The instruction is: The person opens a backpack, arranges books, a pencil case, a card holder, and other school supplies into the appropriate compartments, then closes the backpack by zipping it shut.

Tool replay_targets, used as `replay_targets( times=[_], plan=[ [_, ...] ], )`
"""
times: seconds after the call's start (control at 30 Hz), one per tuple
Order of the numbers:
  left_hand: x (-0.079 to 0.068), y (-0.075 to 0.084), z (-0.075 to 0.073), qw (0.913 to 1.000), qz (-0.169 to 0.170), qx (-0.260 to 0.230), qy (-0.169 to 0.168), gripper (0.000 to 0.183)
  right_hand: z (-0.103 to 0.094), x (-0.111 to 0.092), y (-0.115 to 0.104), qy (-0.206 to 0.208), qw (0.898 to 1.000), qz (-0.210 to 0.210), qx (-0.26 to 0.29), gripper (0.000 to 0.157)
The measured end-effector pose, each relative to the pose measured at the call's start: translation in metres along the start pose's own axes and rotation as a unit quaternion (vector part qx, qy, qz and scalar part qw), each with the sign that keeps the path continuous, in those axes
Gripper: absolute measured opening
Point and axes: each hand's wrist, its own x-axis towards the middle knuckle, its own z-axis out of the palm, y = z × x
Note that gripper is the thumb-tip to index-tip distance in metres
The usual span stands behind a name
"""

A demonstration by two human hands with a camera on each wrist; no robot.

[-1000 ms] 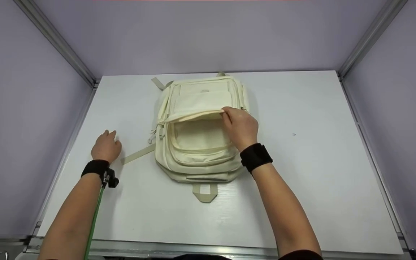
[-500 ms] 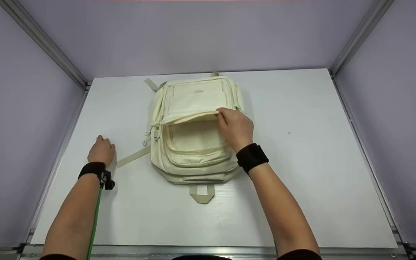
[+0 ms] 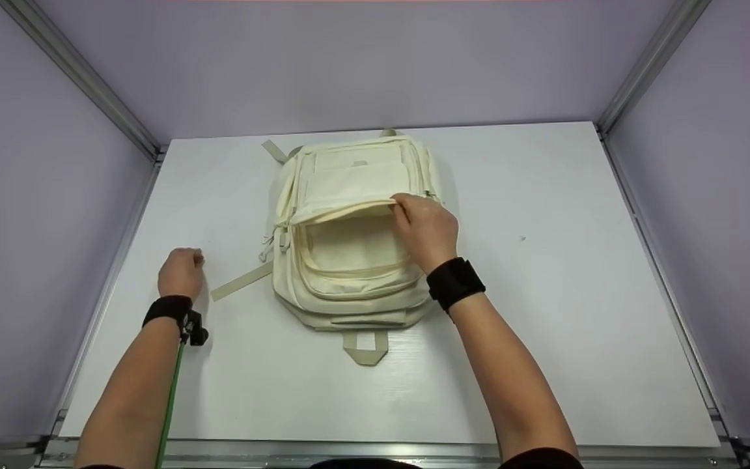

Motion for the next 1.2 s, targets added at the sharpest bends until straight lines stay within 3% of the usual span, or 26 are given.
replay_targets(
  times=[0.1,0.23,0.37,0.43,0.53,0.63,0.77,0.93,1.2],
  plan=[
    [-0.003,0.01,0.003,0.9983,0.019,-0.054,-0.007,0.028,-0.001,0.001,0.001,0.001,1.0,-0.002,-0.002,0.022],
    [-0.011,0.036,0.001,0.9919,0.073,-0.103,-0.018,0.024,-0.003,0.004,0.002,0.001,1.0,0.002,0.001,0.021],
    [-0.024,0.071,-0.004,0.9766,0.177,-0.12,-0.025,0.02,-0.004,0.006,0.003,0.005,1.0,0.007,0.003,0.022],
    [-0.033,0.089,-0.006,0.9611,0.249,-0.118,-0.021,0.019,-0.005,0.006,0.003,0.009,1.0,0.008,0.002,0.023],
    [-0.044,0.117,-0.008,0.9295,0.352,-0.109,-0.007,0.017,-0.006,0.005,0.004,0.014,1.0,0.007,0.001,0.024],
    [-0.053,0.146,-0.008,0.9031,0.415,-0.111,-0.011,0.018,-0.006,0.004,0.005,0.015,1.0,0.006,-0.002,0.024],
    [-0.055,0.185,-0.001,0.8874,0.446,-0.11,-0.038,0.016,-0.006,0.005,0.005,0.016,1.0,0.008,-0.002,0.024],
    [-0.053,0.223,0.018,0.8823,0.46,-0.078,-0.066,0.014,-0.005,0.002,0.002,0.013,1.0,0.019,-0.002,0.024],
    [-0.054,0.247,0.04,0.8762,0.475,-0.042,-0.071,0.017,-0.002,-0.004,-0.004,0.001,1.0,0.018,-0.006,0.024]
  ],
)
